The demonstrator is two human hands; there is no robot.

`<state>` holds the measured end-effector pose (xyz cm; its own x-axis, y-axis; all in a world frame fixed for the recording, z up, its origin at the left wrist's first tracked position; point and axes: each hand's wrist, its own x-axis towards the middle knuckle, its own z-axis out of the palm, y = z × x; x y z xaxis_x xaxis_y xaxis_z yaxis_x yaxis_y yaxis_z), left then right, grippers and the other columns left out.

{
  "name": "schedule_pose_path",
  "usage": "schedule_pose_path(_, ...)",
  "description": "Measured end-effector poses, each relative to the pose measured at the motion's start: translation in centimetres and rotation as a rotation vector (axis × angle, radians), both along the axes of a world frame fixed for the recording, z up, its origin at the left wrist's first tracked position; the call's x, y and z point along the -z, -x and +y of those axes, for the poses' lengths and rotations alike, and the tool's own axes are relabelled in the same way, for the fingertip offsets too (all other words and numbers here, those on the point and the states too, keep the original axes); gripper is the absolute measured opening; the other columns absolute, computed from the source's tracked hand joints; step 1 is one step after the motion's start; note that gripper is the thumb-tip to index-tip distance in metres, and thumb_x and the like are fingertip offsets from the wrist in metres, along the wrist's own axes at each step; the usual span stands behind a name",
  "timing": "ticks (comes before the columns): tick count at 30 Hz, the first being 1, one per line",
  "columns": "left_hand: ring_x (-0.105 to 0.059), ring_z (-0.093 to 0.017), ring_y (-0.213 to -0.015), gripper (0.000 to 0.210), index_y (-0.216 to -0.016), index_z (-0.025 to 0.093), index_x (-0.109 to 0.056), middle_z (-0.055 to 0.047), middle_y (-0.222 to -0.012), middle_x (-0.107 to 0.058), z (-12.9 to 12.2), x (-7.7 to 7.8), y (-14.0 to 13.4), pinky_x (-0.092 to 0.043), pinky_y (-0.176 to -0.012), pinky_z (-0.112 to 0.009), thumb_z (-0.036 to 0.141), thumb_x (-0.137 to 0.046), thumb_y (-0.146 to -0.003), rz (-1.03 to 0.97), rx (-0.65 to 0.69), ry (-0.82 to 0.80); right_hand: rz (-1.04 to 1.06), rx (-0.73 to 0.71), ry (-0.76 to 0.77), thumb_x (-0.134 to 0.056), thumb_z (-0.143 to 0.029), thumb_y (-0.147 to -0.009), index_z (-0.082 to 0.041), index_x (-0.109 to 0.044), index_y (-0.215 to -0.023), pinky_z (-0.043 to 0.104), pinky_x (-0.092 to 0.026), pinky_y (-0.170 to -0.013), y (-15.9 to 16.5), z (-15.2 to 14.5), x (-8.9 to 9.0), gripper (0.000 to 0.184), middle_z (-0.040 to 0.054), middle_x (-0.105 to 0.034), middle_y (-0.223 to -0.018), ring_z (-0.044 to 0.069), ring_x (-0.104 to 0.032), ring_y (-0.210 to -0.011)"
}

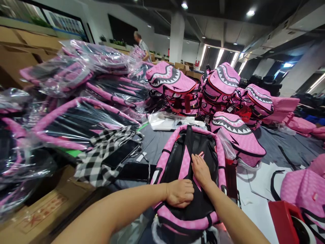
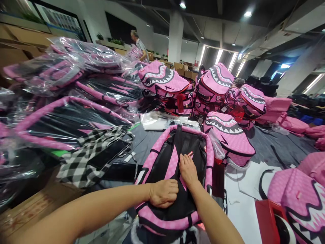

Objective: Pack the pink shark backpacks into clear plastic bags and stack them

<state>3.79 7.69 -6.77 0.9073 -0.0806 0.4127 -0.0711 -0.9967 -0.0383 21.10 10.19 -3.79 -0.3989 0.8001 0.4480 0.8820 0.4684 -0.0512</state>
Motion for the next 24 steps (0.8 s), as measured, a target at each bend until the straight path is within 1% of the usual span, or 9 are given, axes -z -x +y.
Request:
schedule_pose_path(3,-0.059,-0.023,-0.088,0.013,-0.092,0.018,-0.065,-0.007,-0.089,-0.067,0.0,0.7,0.3,-0.047,-0.092,-0.039,0.028,-0.060,-0.086,-0.076,-0.194,-0.015,0.020,-0.146,-0.044,-0.035,-0.015,-0.097,-0.017,-0.061,-0.125,0.042,-0.046,-0.102,0.7,-2.3,-3.0,0.038,0.0118,-0.072,-0.112,0.021,-0.065,-0.105)
schedule_pose_path(5,-0.057,-0.026,-0.109,0.028,-0.114,0.016,-0.065,-0.010,-0.108,-0.068,0.6,0.0,0.5,-0.042,-0.103,-0.043,0.029,-0.058,-0.090,-0.157,-0.396,-0.002,-0.063,-0.450,-0.003,-0.043,-0.023,-0.095,-0.021,-0.064,-0.109,0.040,-0.046,-0.094,1.4,-4.7,-4.8,0.024,0.0080,-0.071,-0.097,0.020,-0.063,-0.092)
schedule_pose_path(7,-0.047,-0.030,-0.130,0.042,-0.135,0.019,-0.058,-0.012,-0.133,-0.061,1.9,-1.2,0.6,-0.034,-0.113,-0.049,0.032,-0.056,-0.095,-0.198,-0.604,0.023,-0.204,-0.769,0.111,-0.051,-0.033,-0.091,-0.022,-0.062,-0.098,0.036,-0.046,-0.079,2.1,-6.9,-5.2,0.017,0.0041,-0.066,-0.084,0.019,-0.059,-0.079)
schedule_pose_path(9,-0.033,-0.037,-0.144,0.054,-0.148,0.028,-0.049,-0.012,-0.154,-0.046,3.6,-2.3,0.6,-0.023,-0.118,-0.059,0.043,-0.057,-0.096,-0.165,-0.766,0.085,-0.298,-0.892,0.223,-0.053,-0.036,-0.087,-0.022,-0.059,-0.099,0.032,-0.041,-0.067,2.4,-7.9,-3.9,0.020,0.0024,-0.063,-0.083,0.017,-0.053,-0.071)
schedule_pose_path(13,-0.015,-0.053,-0.149,0.069,-0.151,0.043,-0.043,-0.010,-0.167,-0.026,6.1,-2.9,0.1,-0.013,-0.113,-0.076,0.065,-0.060,-0.089,-0.023,-0.936,0.328,-0.273,-0.854,0.217,-0.051,-0.034,-0.080,-0.021,-0.055,-0.101,0.033,-0.035,-0.063,2.3,-6.5,0.9,0.025,0.0017,-0.058,-0.078,0.018,-0.048,-0.066)
schedule_pose_path(17,-0.012,-0.052,-0.151,0.071,-0.153,0.042,-0.038,-0.010,-0.169,-0.022,5.5,-3.0,-0.1,-0.012,-0.115,-0.074,0.068,-0.056,-0.090,0.075,-0.955,0.472,-0.188,-0.799,0.121,-0.050,-0.038,-0.077,-0.022,-0.052,-0.093,0.033,-0.033,-0.061,2.4,-6.6,3.4,0.023,0.0006,-0.055,-0.074,0.018,-0.046,-0.065)
schedule_pose_path(20,-0.013,-0.052,-0.151,0.074,-0.154,0.040,-0.037,-0.013,-0.169,-0.020,2.7,-3.2,0.9,-0.013,-0.115,-0.074,0.070,-0.054,-0.089,0.123,-0.942,0.523,-0.161,-0.806,-0.024,-0.052,-0.033,-0.087,-0.022,-0.052,-0.092,0.031,-0.033,-0.061,2.6,-8.2,3.0,0.012,-0.0020,-0.054,-0.072,0.015,-0.045,-0.064)
schedule_pose_path(22,-0.015,-0.052,-0.151,0.075,-0.155,0.039,-0.035,-0.015,-0.168,-0.020,0.4,-2.9,1.9,-0.014,-0.114,-0.075,0.071,-0.053,-0.090,0.136,-0.932,0.526,-0.152,-0.828,-0.140,-0.051,-0.025,-0.092,-0.023,-0.054,-0.089,0.030,-0.035,-0.063,2.0,-7.8,1.9,0.005,-0.0037,-0.054,-0.069,0.014,-0.046,-0.062)
schedule_pose_path(24,-0.019,-0.052,-0.150,0.075,-0.156,0.039,-0.034,-0.016,-0.168,-0.021,-1.6,-2.7,2.7,-0.016,-0.113,-0.077,0.070,-0.051,-0.090,0.140,-0.927,0.509,-0.124,-0.646,-0.148,-0.049,-0.018,-0.093,-0.023,-0.056,-0.087,0.031,-0.039,-0.067,0.8,-5.3,-0.1,0.010,-0.0013,-0.059,-0.073,0.015,-0.052,-0.066)
